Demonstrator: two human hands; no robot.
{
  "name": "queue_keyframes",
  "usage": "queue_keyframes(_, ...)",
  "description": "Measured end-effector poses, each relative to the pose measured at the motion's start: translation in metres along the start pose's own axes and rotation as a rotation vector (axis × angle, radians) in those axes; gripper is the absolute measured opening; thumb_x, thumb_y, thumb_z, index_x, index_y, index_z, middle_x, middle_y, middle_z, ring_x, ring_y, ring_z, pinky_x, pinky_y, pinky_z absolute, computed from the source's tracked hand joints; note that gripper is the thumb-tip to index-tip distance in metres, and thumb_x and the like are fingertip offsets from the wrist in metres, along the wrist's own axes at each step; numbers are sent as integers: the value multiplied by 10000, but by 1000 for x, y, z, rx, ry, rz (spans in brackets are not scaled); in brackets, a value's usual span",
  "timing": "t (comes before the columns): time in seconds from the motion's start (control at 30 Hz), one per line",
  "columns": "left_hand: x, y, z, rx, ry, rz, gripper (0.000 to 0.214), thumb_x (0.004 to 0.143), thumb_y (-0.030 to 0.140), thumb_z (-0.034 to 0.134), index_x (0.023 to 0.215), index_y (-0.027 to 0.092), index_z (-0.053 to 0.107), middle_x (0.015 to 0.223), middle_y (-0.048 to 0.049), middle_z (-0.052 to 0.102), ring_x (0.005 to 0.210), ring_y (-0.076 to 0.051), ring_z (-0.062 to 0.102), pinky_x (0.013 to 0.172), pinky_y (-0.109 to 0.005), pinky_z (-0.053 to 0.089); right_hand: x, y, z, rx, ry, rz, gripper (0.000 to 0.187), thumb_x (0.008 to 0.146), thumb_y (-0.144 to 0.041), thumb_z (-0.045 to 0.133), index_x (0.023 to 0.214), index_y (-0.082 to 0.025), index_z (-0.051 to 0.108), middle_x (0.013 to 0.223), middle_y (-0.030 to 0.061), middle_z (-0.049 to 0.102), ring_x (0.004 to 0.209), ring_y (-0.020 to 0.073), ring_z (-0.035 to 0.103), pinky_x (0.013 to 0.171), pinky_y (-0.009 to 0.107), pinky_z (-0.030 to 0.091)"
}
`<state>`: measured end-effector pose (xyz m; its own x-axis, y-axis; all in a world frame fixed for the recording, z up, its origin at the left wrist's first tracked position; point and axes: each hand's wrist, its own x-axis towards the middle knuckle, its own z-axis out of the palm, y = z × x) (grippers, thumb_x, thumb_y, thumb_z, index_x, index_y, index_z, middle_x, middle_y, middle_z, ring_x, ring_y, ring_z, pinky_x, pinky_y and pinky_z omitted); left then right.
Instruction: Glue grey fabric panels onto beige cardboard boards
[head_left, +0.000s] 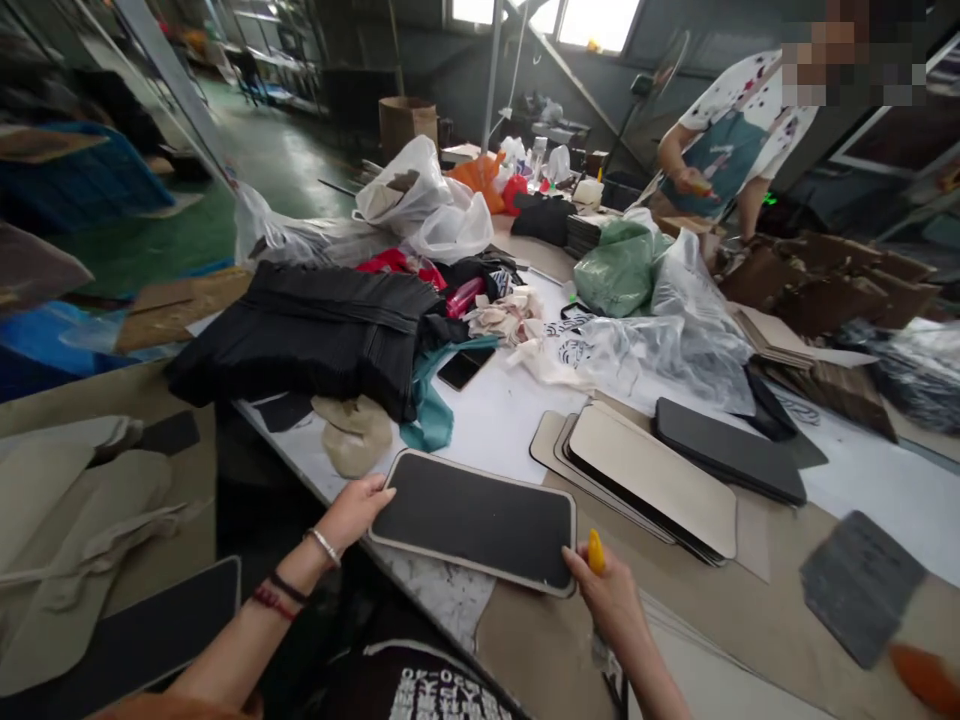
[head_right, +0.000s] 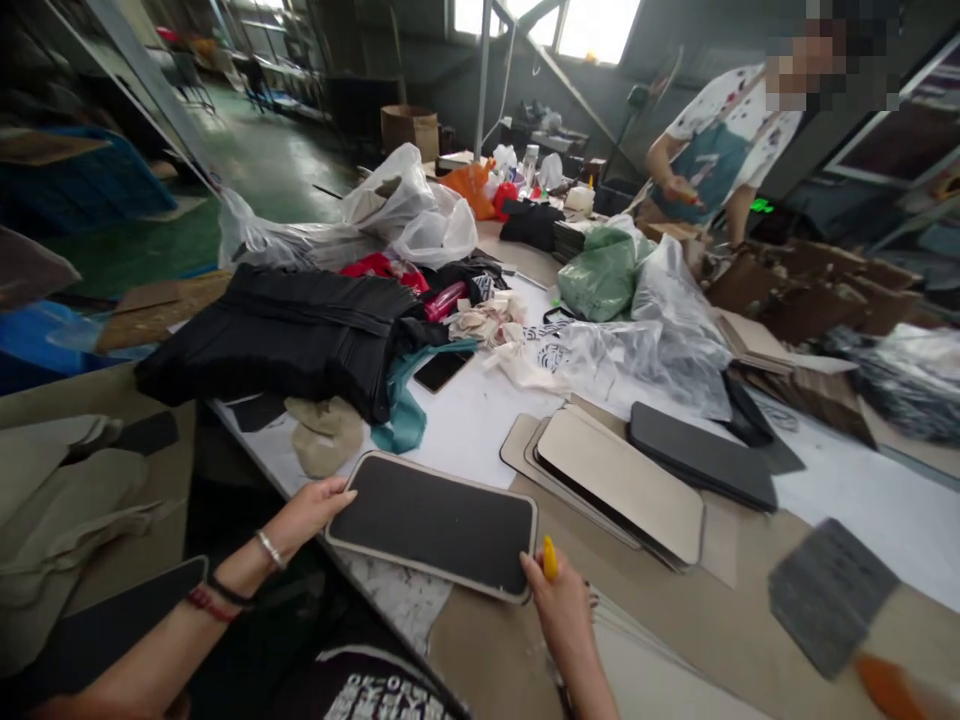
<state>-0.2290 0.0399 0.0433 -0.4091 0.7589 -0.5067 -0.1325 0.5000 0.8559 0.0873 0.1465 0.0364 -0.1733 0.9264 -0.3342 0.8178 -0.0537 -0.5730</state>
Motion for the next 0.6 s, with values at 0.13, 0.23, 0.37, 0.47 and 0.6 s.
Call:
queue_keyframes(0.13, 12, 3, -14, -73, -56, -93, 300, 519, 410, 630, 660, 156, 554, 563, 3, 622, 611, -194, 591, 653, -330, 455, 8, -6, 14, 9, -22, -5, 298, 663, -505, 432, 560, -226, 441, 468, -25, 506, 489, 150, 487, 495, 244, 353)
queue_keyframes(0.23, 18, 4, -18, -70, -51, -139, 349, 484, 423, 650, 682, 151, 558, 566, 4, 631, 640, -196, 591, 675, -327, 450, 10, -11, 18, -5, -45, 28, 295, 655, -504, 428, 557, -225, 422, 459, -32, 477, 489, 149, 475, 499, 243, 339)
queue_keyframes(0.37, 22, 5, -19, -32, -68, -159, 369, 487, 461, 650, 661, 150, 554, 564, 4, 628, 634, -193, 586, 667, -326, 448, 9, -18, 18, -50, -80, 70, 273, 678, -480, 409, 583, -225, 429, 446, -37, 465, 490, 154, 479, 514, 247, 330)
queue_keyframes(0.47, 22, 4, -18, -4, -84, -157, 383, 499, 484, 646, 661, 148, 560, 575, 2, 631, 634, -196, 589, 658, -329, 452, 6, -20, 16, -69, -65, 81, 268, 695, -470, 405, 597, -223, 437, 474, -28, 491, 517, 160, 495, 530, 250, 337)
queue_keyframes(0.6, 24, 1, -17, -29, -114, -183, 404, 503, 502, 652, 679, 148, 567, 600, -4, 644, 639, -200, 599, 678, -339, 461, 3, -17, 18, -80, -46, 101, 255, 701, -447, 410, 590, -220, 442, 520, -9, 537, 544, 166, 514, 554, 257, 356)
